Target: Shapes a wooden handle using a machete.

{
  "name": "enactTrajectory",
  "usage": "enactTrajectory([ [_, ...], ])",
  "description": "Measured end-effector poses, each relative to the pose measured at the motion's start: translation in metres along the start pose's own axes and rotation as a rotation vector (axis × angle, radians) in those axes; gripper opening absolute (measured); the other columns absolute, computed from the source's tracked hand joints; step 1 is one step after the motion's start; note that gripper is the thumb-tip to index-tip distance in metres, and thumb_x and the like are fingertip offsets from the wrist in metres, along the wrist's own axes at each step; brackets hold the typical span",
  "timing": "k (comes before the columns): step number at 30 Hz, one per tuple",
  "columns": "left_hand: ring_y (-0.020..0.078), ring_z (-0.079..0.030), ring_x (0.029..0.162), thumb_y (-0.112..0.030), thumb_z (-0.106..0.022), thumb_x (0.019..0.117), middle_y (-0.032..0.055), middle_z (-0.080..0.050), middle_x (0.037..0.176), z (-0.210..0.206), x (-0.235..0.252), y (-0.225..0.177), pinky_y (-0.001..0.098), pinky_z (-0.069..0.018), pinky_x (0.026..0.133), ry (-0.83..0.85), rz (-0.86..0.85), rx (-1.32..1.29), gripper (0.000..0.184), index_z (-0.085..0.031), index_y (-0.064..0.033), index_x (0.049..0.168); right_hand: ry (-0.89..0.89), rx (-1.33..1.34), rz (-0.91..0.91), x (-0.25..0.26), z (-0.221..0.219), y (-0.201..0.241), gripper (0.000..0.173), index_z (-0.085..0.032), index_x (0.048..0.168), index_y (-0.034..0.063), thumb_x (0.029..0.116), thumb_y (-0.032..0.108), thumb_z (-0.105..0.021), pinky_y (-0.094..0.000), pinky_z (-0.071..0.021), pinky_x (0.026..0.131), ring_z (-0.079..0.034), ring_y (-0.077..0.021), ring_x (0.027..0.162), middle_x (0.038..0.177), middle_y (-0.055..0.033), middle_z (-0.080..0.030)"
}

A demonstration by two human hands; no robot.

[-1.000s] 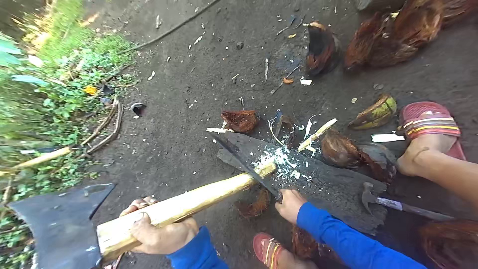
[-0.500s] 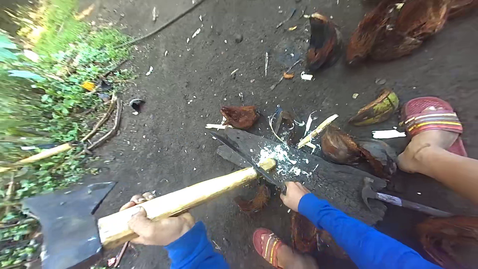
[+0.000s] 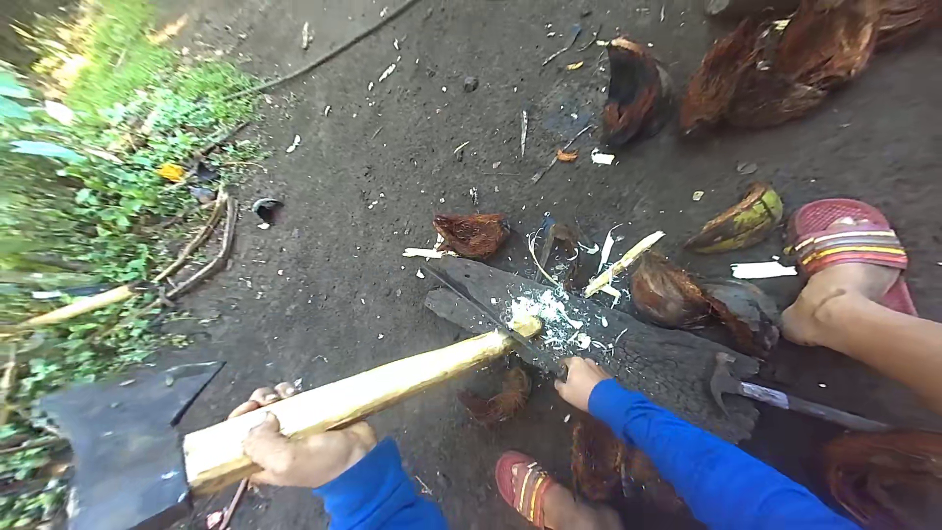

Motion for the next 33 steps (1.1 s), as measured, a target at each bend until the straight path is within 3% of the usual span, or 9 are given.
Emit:
enactTrajectory([
  [4,0.0087,-0.064,0.088,-0.002,-0.032,0.0995,-0.0011,-0.061,0.096,-0.008,-0.004,-0.008,0.0260,-0.0542,0.085,-0.004,-0.029,0.019,0.023,-0.051,-0.0049,0.110,0.008,-0.037,0.011,-0.025,0.004,0.019,0.047,-0.064,0.132,0.0043,0.0971,0.036,-0.060,-0.0589,-0.0519,0.100,-0.066,-0.0368,0.119,0.124,-0.0203,-0.070],
  [7,0.0084,-0.063,0.089,-0.002,-0.032,0.1000,-0.0011,-0.061,0.096,-0.017,-0.007,-0.010,0.0259,-0.0539,0.085,0.004,-0.041,0.012,0.023,-0.051,-0.0046,0.112,0.058,0.029,0.214,-0.061,0.001,0.076,0.042,-0.066,0.126,0.0029,0.0961,0.032,-0.063,-0.0622,-0.0531,0.094,-0.069,-0.0399,0.110,0.113,-0.0228,-0.071],
  [11,0.0096,-0.063,0.087,-0.002,-0.031,0.1016,-0.0002,-0.060,0.095,-0.017,-0.007,-0.015,0.0279,-0.0545,0.085,-0.007,-0.030,0.004,0.022,-0.050,-0.0043,0.111,0.147,-0.131,0.454,-0.105,-0.005,0.143,0.043,-0.061,0.132,0.0092,0.0973,0.036,-0.063,-0.0631,-0.0536,0.090,-0.069,-0.0403,0.108,0.111,-0.0202,-0.072],
  [15,0.0097,-0.065,0.090,-0.002,-0.030,0.1000,-0.0013,-0.063,0.096,-0.006,-0.003,-0.006,0.0276,-0.0547,0.087,0.017,-0.029,-0.014,0.024,-0.052,-0.0063,0.110,0.009,0.017,0.124,-0.020,-0.006,0.030,0.044,-0.068,0.126,0.0050,0.0939,0.035,-0.065,-0.0651,-0.0524,0.096,-0.068,-0.0415,0.113,0.117,-0.0236,-0.071],
  [17,0.0091,-0.065,0.092,-0.003,-0.030,0.1000,-0.0025,-0.063,0.097,-0.005,-0.001,-0.002,0.0276,-0.0542,0.088,0.019,-0.036,-0.029,0.024,-0.052,-0.0080,0.110,-0.023,0.040,-0.005,0.006,-0.003,-0.001,0.048,-0.066,0.131,0.0045,0.0954,0.036,-0.064,-0.0613,-0.0494,0.103,-0.064,-0.0387,0.123,0.127,-0.0218,-0.069],
  [22,0.0086,-0.065,0.089,-0.002,-0.031,0.1007,-0.0016,-0.062,0.096,-0.001,-0.005,-0.002,0.0263,-0.0552,0.086,-0.058,-0.010,0.013,0.023,-0.052,-0.0052,0.112,-0.016,-0.024,-0.015,-0.017,-0.001,0.012,0.048,-0.064,0.132,0.0039,0.0965,0.036,-0.061,-0.0575,-0.0512,0.102,-0.065,-0.0360,0.122,0.126,-0.0198,-0.069],
  [29,0.0088,-0.064,0.086,0.000,-0.032,0.0995,-0.0006,-0.060,0.095,-0.009,-0.007,-0.009,0.0270,-0.0553,0.084,-0.047,-0.012,0.028,0.023,-0.051,-0.0032,0.112,0.119,-0.175,0.436,-0.102,-0.006,0.138,0.044,-0.060,0.132,0.0092,0.0976,0.037,-0.062,-0.0637,-0.0537,0.089,-0.069,-0.0409,0.108,0.111,-0.0206,-0.072],
  [31,0.0095,-0.065,0.087,0.000,-0.033,0.0996,0.0004,-0.062,0.096,-0.011,-0.006,-0.008,0.0273,-0.0557,0.084,-0.051,-0.001,0.028,0.022,-0.052,-0.0033,0.111,0.087,-0.153,0.349,-0.078,-0.002,0.108,0.044,-0.062,0.130,0.0092,0.0969,0.037,-0.061,-0.0655,-0.0537,0.089,-0.070,-0.0418,0.107,0.111,-0.0217,-0.072],
  [33,0.0100,-0.065,0.088,-0.001,-0.033,0.0999,0.0006,-0.063,0.096,-0.008,-0.005,-0.006,0.0274,-0.0554,0.086,-0.045,0.000,0.033,0.023,-0.053,-0.0035,0.112,0.010,-0.025,0.120,-0.027,-0.002,0.034,0.044,-0.068,0.126,0.0053,0.0947,0.036,-0.063,-0.0646,-0.0528,0.095,-0.069,-0.0408,0.112,0.116,-0.0230,-0.071],
])
Point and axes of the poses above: each hand's wrist, its own x-axis towards the middle knuckle, its own z-axis out of the back of the hand, y = z × x, the point moved 10 cm from there along x, towards the middle knuckle
